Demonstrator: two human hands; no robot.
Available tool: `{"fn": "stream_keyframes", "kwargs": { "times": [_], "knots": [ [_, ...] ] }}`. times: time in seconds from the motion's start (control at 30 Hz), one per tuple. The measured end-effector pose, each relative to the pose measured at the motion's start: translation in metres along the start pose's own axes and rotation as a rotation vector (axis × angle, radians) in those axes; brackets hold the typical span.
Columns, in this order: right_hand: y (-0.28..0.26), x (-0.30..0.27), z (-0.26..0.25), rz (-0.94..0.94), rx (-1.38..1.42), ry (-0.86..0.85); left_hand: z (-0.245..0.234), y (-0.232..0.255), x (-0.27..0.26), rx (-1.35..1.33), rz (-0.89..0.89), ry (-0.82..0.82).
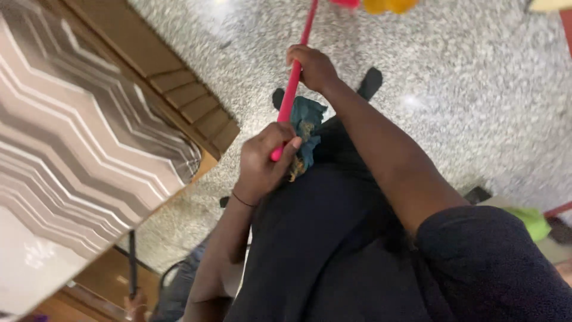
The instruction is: Dusting the floor and furniture in a bedroom using a pink hand duster.
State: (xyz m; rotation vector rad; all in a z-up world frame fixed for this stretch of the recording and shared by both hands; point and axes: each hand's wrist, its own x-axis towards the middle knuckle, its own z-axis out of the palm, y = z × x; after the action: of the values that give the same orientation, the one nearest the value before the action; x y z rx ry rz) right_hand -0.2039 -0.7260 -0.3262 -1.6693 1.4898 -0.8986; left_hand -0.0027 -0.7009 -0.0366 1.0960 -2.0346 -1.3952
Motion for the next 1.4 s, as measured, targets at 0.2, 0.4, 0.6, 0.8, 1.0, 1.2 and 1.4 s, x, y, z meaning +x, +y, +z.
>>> {"fn": "stream_keyframes", "kwargs": {
  "times": [0.2, 0.4, 0.6, 0.8, 1.0, 1.2, 1.4],
  "knots": [
    [-0.034, 0.037, 0.122, -0.049, 0.14, -0.321, -0.008, -0.016, -0.068, -0.08, -0.186, 0.33],
    [-0.013, 0.004, 0.207, -0.387, 0.351, -0.553, -0.013, -0.001, -0.103, -0.091, -0.306, 0.493],
    [-0.106, -0.028, 0.134, -0.205, 0.213, -0.814, -0.011, 0.037, -0.142, -0.071, -0.301, 0.444],
    [-0.123, -0.039, 0.085, -0.352, 0.27, -0.561, 0.044, 0.066, -0.157, -0.01, -0.256, 0.551],
    [-0.045, -0.057, 0.109, -0.436, 0.092, -0.765, 0.157, 0.027, -0.166, -0.071, -0.291, 0.857],
    [-0.019, -0.185, 0.106, -0.375, 0.29, -0.902, 0.229, 0.066, -0.214, -0.157, -0.396, 0.915],
    [-0.074, -0.221, 0.014, -0.414, 0.541, -1.052, 0.221, 0.122, -0.238, -0.162, -0.365, 0.711]
  ]
}}
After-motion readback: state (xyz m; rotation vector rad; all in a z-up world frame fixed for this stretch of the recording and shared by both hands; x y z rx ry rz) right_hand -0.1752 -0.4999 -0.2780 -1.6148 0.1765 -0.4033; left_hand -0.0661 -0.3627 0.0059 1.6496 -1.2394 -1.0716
